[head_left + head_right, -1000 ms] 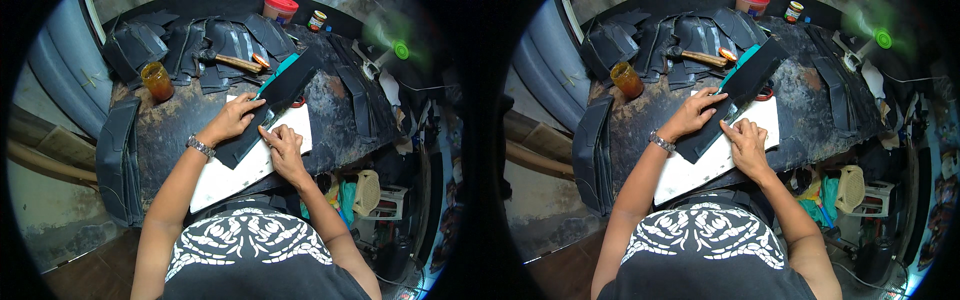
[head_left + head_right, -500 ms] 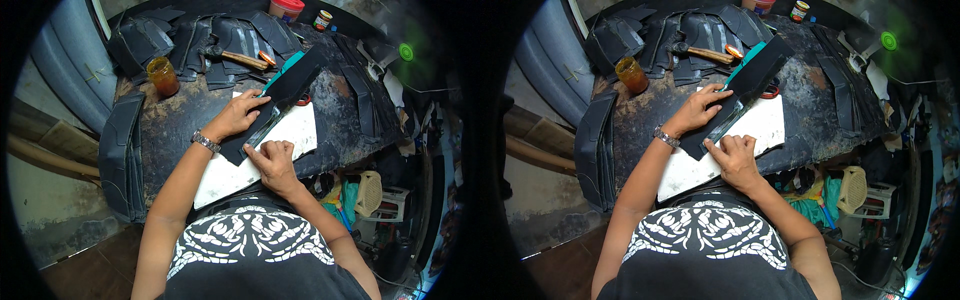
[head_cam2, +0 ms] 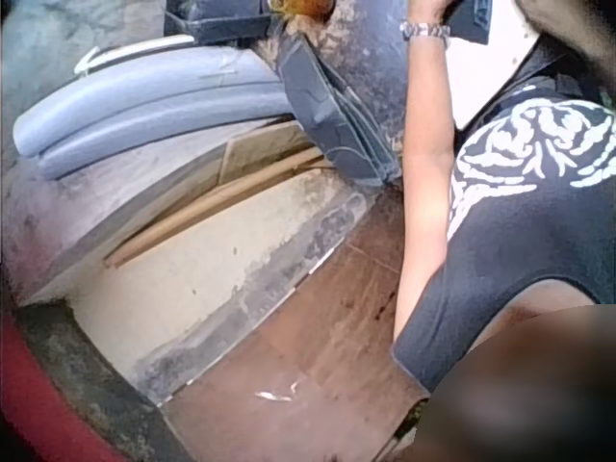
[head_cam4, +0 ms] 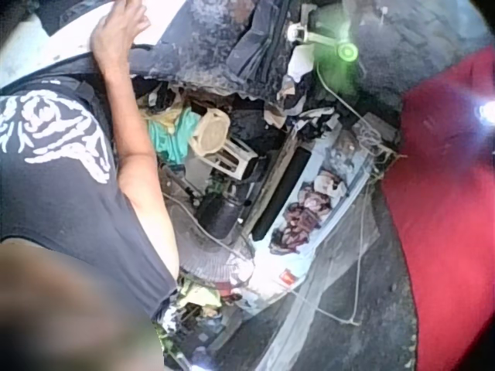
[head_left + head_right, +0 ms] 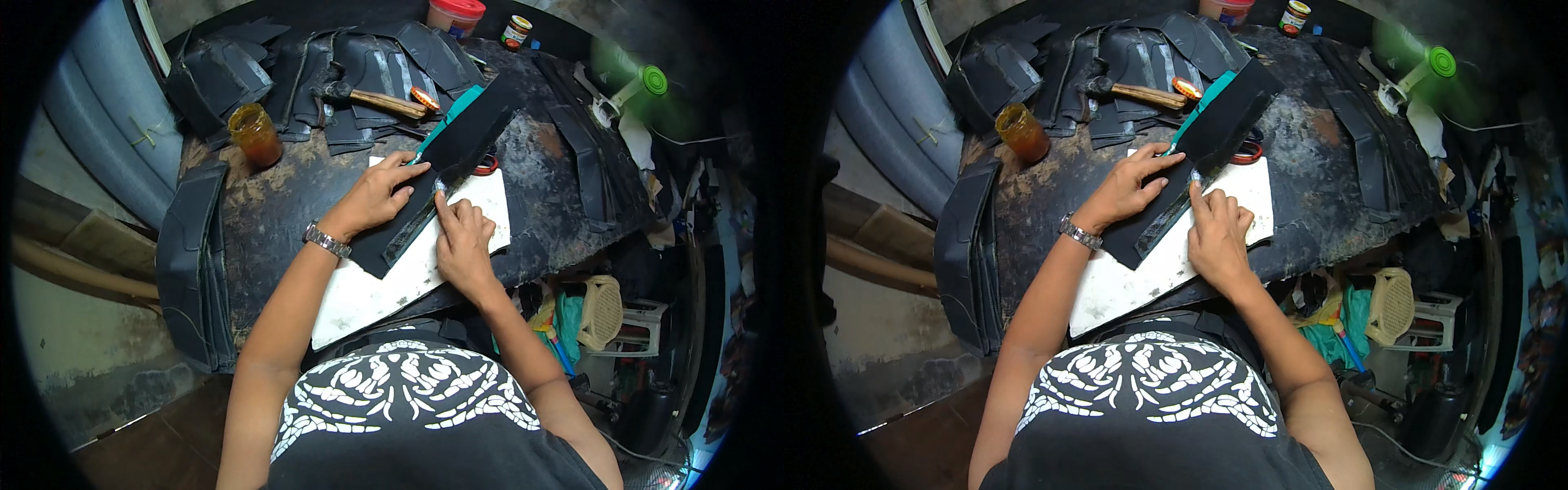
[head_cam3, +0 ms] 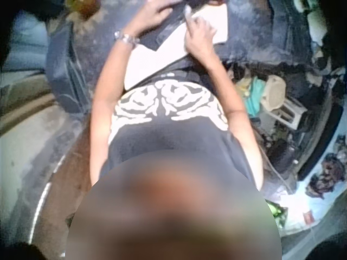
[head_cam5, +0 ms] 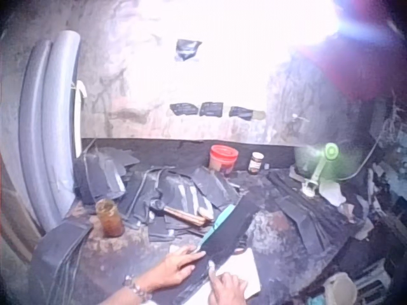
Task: The person repeatedly applies a brown adhesive from a small jar onto the edge of a black leather piece using a small brush. They spread the adhesive along the edge, then set the piece down and repeat the process on the same edge multiple times.
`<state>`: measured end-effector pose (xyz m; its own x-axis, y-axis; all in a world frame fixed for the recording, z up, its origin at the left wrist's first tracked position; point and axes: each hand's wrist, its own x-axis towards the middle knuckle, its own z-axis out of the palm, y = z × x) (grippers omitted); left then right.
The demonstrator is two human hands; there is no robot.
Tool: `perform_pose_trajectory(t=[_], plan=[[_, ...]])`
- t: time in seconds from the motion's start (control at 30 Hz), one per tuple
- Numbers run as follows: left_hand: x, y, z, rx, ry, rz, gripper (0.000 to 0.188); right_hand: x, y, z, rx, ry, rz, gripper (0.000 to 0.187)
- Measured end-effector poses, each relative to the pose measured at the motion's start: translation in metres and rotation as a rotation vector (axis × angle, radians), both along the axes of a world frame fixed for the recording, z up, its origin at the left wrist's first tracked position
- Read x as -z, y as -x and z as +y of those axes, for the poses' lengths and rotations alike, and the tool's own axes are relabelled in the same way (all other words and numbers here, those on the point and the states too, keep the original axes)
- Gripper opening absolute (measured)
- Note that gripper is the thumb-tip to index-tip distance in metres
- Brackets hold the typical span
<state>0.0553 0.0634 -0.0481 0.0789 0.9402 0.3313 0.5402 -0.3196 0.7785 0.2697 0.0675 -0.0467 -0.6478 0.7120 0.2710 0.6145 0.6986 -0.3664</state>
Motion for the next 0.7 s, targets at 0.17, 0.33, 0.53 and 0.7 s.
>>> perform_pose_trajectory(t=[0.17,0.33,0.53,0.7], plan=[[0.001,0.0,0.001,0.005,-0.001,0.0,0.051,-0.013,-0.003,-0.039,-0.149,0.126,0.075,0.053],[0.002,0.0,0.001,0.013,0.012,-0.021,0.051,-0.018,-0.003,-0.001,0.037,0.305,0.329,0.049],[0.002,0.001,0.0,-0.004,-0.017,0.026,0.05,-0.014,0.007,-0.039,-0.105,0.046,-0.052,0.061],[0.002,0.001,0.0,0.003,-0.029,0.03,0.05,-0.015,-0.002,-0.044,-0.284,0.133,0.099,0.057]])
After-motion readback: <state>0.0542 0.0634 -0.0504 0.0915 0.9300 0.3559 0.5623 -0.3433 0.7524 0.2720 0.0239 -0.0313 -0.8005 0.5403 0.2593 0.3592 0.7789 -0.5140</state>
